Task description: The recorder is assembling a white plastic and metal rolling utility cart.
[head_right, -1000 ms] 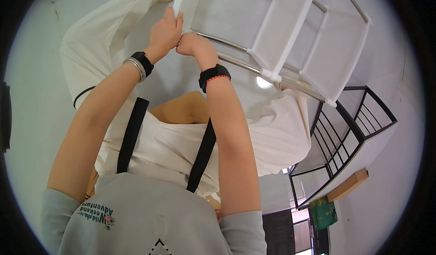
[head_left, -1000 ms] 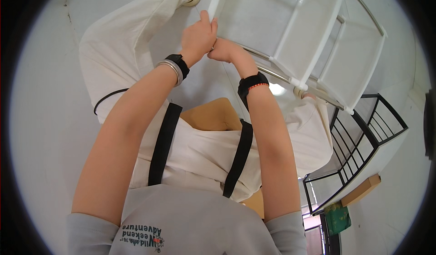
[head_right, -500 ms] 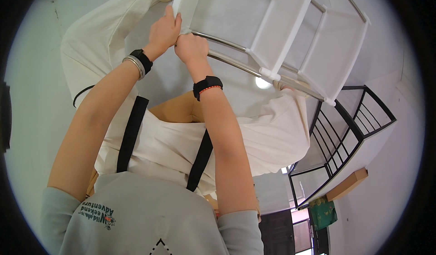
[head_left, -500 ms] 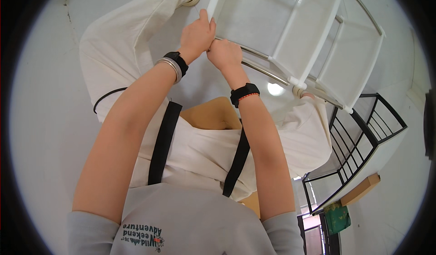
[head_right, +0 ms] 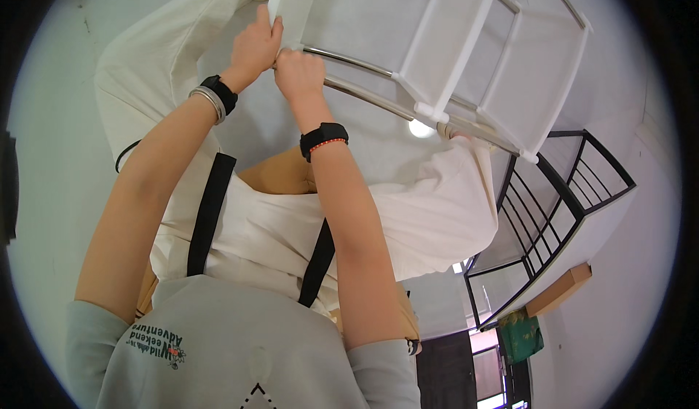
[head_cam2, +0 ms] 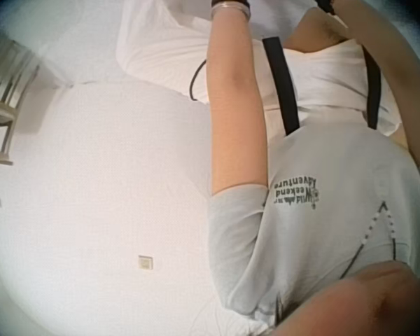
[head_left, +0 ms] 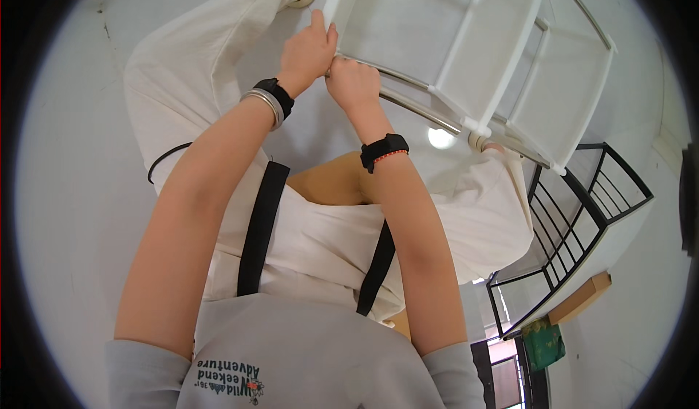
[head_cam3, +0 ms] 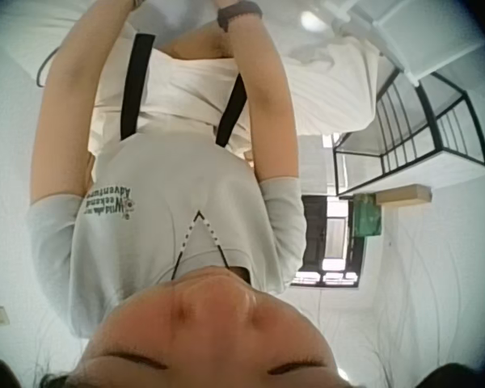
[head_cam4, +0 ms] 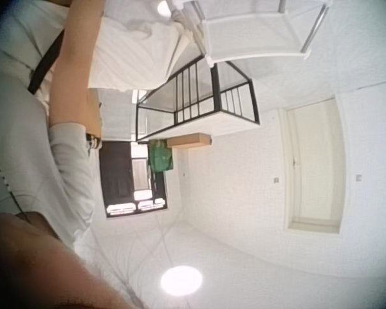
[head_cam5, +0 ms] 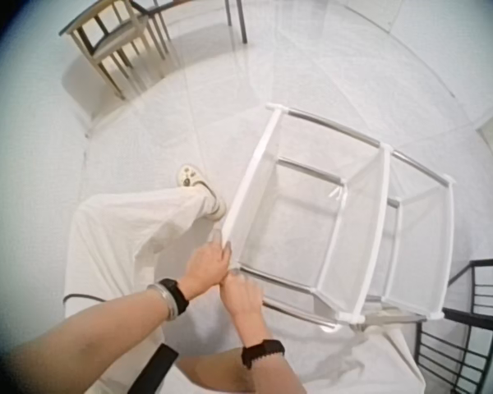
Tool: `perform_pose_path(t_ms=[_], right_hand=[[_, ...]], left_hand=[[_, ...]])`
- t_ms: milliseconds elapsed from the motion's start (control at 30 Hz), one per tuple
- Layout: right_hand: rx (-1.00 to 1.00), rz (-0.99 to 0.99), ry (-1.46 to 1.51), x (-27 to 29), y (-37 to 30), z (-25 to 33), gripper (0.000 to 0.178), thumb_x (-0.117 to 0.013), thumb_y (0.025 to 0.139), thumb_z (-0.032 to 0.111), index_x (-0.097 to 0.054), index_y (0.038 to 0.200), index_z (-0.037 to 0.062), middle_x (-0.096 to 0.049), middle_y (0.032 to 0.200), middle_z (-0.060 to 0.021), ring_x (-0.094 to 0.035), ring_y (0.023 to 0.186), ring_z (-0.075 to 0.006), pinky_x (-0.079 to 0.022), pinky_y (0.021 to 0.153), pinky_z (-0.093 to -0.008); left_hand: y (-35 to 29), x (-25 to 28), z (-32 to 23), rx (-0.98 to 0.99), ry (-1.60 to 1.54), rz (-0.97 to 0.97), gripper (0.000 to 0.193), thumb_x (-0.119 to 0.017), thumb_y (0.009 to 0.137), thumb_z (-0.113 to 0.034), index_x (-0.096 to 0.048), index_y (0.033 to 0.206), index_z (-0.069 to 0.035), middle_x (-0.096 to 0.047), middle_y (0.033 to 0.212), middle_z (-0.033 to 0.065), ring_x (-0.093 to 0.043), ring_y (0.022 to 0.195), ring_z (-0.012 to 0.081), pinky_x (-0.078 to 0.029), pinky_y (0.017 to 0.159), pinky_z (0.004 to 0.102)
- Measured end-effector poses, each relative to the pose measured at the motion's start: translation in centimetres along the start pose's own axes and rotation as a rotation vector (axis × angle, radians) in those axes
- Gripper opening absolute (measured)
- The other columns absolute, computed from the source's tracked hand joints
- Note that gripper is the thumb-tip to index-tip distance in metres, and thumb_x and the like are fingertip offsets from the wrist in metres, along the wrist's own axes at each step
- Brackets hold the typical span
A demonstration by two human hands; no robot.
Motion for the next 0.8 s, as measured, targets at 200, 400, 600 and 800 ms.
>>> perform_pose_path(t_ms=[200, 400, 600, 800], right_hand=[[0.071, -0.284, -0.241, -0.2, -1.1, 0.9, 0.009, -0.059, 0.066, 0.010, -0.051, 0.063, 0.0112, -0.055, 0.058, -0.0015, -0.057, 0.054, -0.0171, -0.041, 0.048, -0.0301], [0.054, -0.295, -0.234, -0.9, -1.3, 0.0, 0.010, -0.059, 0.066, 0.011, -0.050, 0.062, 0.0118, -0.053, 0.055, -0.0003, -0.056, 0.052, -0.0152, -0.040, 0.047, -0.0283], [0.039, -0.194, -0.120, -0.2, -0.9, 0.0, 0.010, -0.059, 0.066, 0.011, -0.052, 0.059, 0.0097, -0.055, 0.053, -0.0054, -0.058, 0.049, -0.0191, -0.044, 0.046, -0.0311], [0.038, 0.020, 0.022, 0.1, -0.4, -1.0, 0.009, -0.060, 0.066, 0.014, -0.058, 0.063, 0.0053, -0.059, 0.058, -0.0128, -0.060, 0.053, -0.0280, -0.048, 0.049, -0.0370]], left_hand=[[0.1, 0.0, 0.3, -0.024, -0.002, -0.036, 0.027, -0.039, 0.088, -0.030, -0.036, 0.091, -0.003, -0.059, 0.063, 0.0185, -0.057, 0.059, 0.0386, -0.045, 0.055, 0.0470], [0.0, 0.1, 0.0, -0.027, -0.008, -0.034, 0.026, -0.039, 0.088, -0.028, -0.036, 0.091, -0.003, -0.058, 0.063, 0.0188, -0.056, 0.059, 0.0390, -0.044, 0.055, 0.0477], [0.1, 0.0, 0.3, -0.016, 0.002, -0.028, 0.027, -0.039, 0.088, -0.029, -0.035, 0.092, -0.003, -0.058, 0.063, 0.0193, -0.056, 0.059, 0.0395, -0.044, 0.055, 0.0478], [-0.1, 0.2, 0.2, -0.041, -0.009, -0.014, 0.027, -0.039, 0.088, -0.029, -0.036, 0.092, -0.002, -0.058, 0.063, 0.0193, -0.056, 0.060, 0.0394, -0.044, 0.056, 0.0482]])
Point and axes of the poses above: each hand's wrist, its own y-axis towards the middle knuckle, its own x-axis out of the back of the hand, z = x × y, the point moved 3 cm from there along y, towards the middle knuckle
